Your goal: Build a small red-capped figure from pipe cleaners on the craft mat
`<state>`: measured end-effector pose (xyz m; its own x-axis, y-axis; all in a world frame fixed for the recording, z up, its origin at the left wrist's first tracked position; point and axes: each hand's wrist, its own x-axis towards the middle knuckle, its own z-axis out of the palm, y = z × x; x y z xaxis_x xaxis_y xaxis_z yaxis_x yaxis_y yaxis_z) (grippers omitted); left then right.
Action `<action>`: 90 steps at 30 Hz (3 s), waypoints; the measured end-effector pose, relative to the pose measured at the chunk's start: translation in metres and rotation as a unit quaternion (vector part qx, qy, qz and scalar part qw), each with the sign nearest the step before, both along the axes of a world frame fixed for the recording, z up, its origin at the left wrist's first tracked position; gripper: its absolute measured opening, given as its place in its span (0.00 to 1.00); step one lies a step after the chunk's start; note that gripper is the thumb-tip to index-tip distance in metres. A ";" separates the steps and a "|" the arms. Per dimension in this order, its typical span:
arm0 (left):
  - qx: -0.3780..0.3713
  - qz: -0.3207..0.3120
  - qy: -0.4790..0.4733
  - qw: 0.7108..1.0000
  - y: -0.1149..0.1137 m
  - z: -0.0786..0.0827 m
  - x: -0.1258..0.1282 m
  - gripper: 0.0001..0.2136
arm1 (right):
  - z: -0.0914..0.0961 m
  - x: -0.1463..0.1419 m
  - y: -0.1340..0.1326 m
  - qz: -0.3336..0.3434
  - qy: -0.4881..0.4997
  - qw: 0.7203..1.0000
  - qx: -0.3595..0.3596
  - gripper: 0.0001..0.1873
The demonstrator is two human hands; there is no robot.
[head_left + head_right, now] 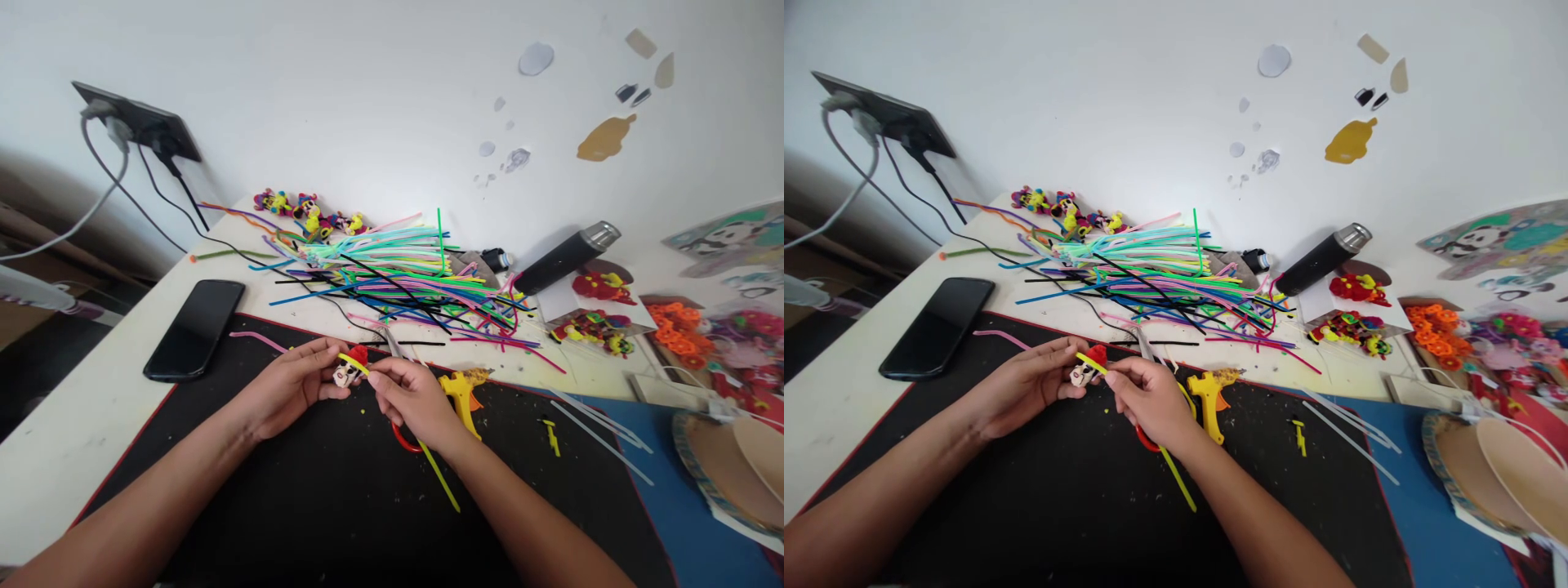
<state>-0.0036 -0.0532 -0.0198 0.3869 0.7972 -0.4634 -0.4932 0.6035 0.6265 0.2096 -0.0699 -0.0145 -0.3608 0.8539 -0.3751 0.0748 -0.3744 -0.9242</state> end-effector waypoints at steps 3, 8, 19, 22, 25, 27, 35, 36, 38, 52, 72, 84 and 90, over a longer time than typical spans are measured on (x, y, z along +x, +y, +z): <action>-0.001 0.000 -0.003 1.000 0.000 0.000 0.001 0.07 | 0.000 0.001 0.000 -0.002 -0.002 1.000 -0.003 0.20; -0.001 0.012 0.001 1.000 0.000 -0.002 0.001 0.07 | 0.002 0.001 0.000 0.001 -0.007 1.000 -0.001 0.20; -0.006 0.012 0.016 1.000 0.000 -0.003 0.004 0.10 | 0.010 0.002 0.003 -0.026 -0.002 0.999 0.023 0.22; -0.010 0.011 0.029 0.999 0.001 -0.004 0.005 0.10 | 0.010 0.001 0.003 -0.030 0.010 0.999 0.022 0.21; 0.009 0.014 0.044 0.999 0.002 -0.002 0.002 0.10 | 0.011 0.003 0.004 -0.053 0.028 0.998 0.014 0.20; 0.071 0.017 0.099 0.992 0.001 0.001 0.001 0.14 | 0.012 0.005 0.005 -0.074 0.039 0.996 0.003 0.19; 0.376 0.023 0.505 0.776 -0.007 0.005 0.002 0.16 | 0.008 0.008 0.001 -0.087 0.053 0.994 -0.027 0.18; 0.398 0.012 0.529 0.749 -0.007 0.004 0.003 0.16 | 0.008 0.007 0.000 -0.082 0.050 0.995 -0.026 0.18; 0.433 -0.007 0.567 0.701 -0.007 0.000 0.003 0.16 | 0.008 0.006 -0.002 -0.068 0.036 0.997 -0.021 0.18; 0.495 -0.057 0.580 0.645 -0.006 -0.004 0.002 0.11 | 0.014 -0.004 -0.003 -0.020 0.003 1.000 -0.018 0.19; 0.406 -0.114 0.493 0.761 -0.006 0.000 0.008 0.12 | 0.004 -0.005 -0.006 -0.034 0.021 0.999 -0.012 0.20; 0.404 -0.115 0.486 0.766 -0.006 0.000 0.009 0.16 | 0.000 -0.005 -0.009 -0.032 0.023 0.999 -0.012 0.20; 0.308 -0.130 0.436 0.835 -0.003 0.002 0.006 0.20 | -0.001 -0.009 -0.012 -0.031 0.012 0.999 -0.014 0.21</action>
